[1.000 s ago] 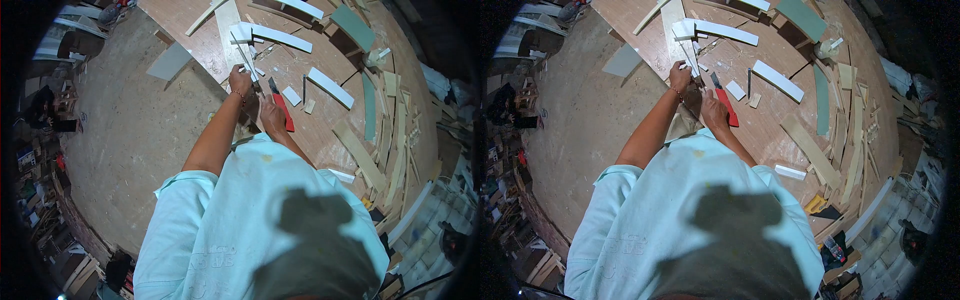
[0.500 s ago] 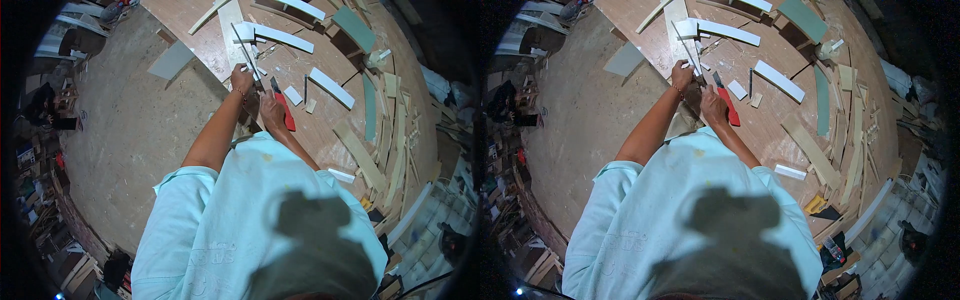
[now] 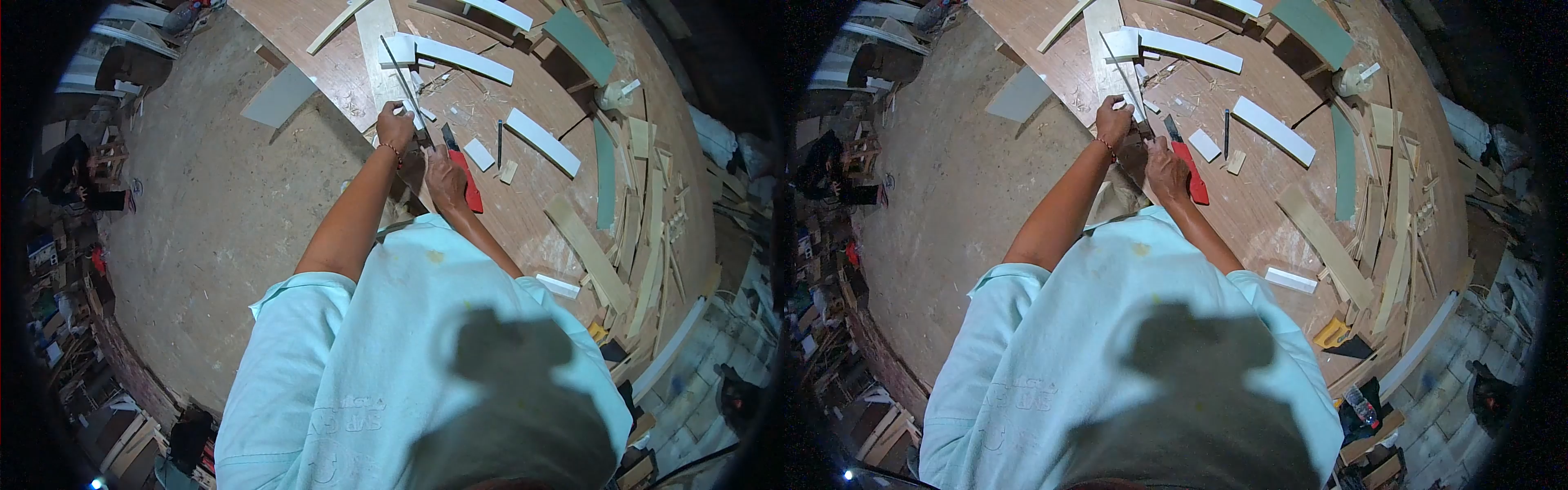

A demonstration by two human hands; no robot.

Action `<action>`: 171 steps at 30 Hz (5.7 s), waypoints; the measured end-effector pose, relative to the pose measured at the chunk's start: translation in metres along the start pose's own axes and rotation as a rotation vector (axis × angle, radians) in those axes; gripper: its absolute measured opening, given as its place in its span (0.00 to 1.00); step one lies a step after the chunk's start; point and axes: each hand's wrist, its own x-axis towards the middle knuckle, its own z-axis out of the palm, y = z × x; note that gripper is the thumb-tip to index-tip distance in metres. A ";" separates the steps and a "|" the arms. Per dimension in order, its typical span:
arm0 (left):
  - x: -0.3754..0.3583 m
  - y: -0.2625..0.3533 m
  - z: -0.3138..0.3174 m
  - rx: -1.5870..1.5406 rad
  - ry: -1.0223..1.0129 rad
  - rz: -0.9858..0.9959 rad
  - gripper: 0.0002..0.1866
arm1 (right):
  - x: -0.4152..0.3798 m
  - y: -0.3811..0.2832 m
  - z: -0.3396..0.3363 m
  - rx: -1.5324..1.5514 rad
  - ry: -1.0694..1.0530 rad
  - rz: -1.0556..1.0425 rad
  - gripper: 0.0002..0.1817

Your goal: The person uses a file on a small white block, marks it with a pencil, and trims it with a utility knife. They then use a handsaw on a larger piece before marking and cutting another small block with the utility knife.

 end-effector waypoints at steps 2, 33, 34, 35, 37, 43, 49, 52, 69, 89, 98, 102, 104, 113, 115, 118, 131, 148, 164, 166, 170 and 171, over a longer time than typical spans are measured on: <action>0.002 -0.004 0.002 -0.003 0.014 0.011 0.16 | 0.000 0.001 0.001 0.002 0.001 -0.006 0.13; 0.001 0.000 0.001 0.049 0.058 -0.005 0.16 | -0.007 -0.010 -0.014 -0.054 -0.147 0.051 0.12; 0.004 -0.004 0.001 0.040 0.035 -0.006 0.17 | -0.009 -0.007 -0.012 -0.067 -0.138 0.037 0.12; 0.005 -0.005 0.003 0.038 0.033 0.002 0.17 | -0.009 -0.005 -0.010 -0.079 -0.124 0.019 0.12; 0.007 -0.005 0.001 0.015 0.008 -0.020 0.17 | -0.007 -0.006 -0.010 -0.066 -0.110 0.032 0.12; 0.014 -0.016 0.004 -0.001 0.006 0.015 0.17 | -0.004 -0.007 -0.010 -0.080 -0.084 0.031 0.11; 0.017 -0.018 0.005 -0.018 -0.009 0.004 0.17 | 0.027 -0.029 -0.011 -0.083 -0.077 0.026 0.11; 0.018 -0.019 0.005 -0.019 0.006 -0.012 0.17 | 0.030 -0.029 -0.011 -0.080 -0.082 0.015 0.11; 0.019 -0.017 0.003 0.130 -0.043 0.074 0.17 | 0.004 -0.017 -0.019 -0.119 -0.184 0.111 0.14; 0.001 0.001 -0.002 0.086 0.037 0.090 0.15 | 0.037 -0.035 -0.018 -0.098 -0.159 0.078 0.13; 0.001 0.005 0.000 0.169 0.127 0.087 0.14 | 0.012 -0.022 -0.026 -0.132 -0.215 0.085 0.13; -0.003 0.008 -0.001 0.138 0.098 0.066 0.15 | 0.010 -0.018 -0.030 -0.128 -0.216 0.061 0.14; -0.005 0.012 -0.004 0.134 0.104 0.054 0.14 | 0.011 -0.015 -0.031 -0.151 -0.225 0.026 0.14; 0.001 0.005 -0.003 0.083 0.057 -0.010 0.14 | 0.005 -0.014 -0.027 -0.114 -0.110 0.021 0.15; -0.001 0.007 -0.002 0.062 0.031 -0.029 0.14 | 0.001 -0.013 -0.024 -0.100 -0.072 0.019 0.14; -0.005 0.009 -0.002 0.157 0.115 0.104 0.13 | -0.001 -0.013 -0.019 -0.055 0.026 -0.021 0.14; -0.023 0.011 0.004 0.195 0.197 0.152 0.21 | 0.009 -0.007 -0.014 0.104 -0.064 0.185 0.15; 0.017 0.032 -0.039 0.672 -0.309 0.849 0.13 | 0.052 -0.016 -0.021 0.345 0.046 0.007 0.21; 0.029 -0.013 -0.019 -0.142 -0.032 0.295 0.20 | 0.051 -0.034 -0.002 0.297 0.105 0.035 0.19; 0.029 -0.007 -0.021 -0.036 -0.051 0.303 0.17 | 0.048 -0.037 -0.005 0.293 0.043 0.086 0.17; 0.027 -0.006 -0.022 -0.202 -0.110 0.187 0.16 | 0.039 -0.031 0.001 0.152 0.077 0.058 0.14; 0.028 -0.008 -0.021 -0.247 -0.112 0.167 0.15 | 0.035 -0.031 0.002 0.106 0.057 0.038 0.12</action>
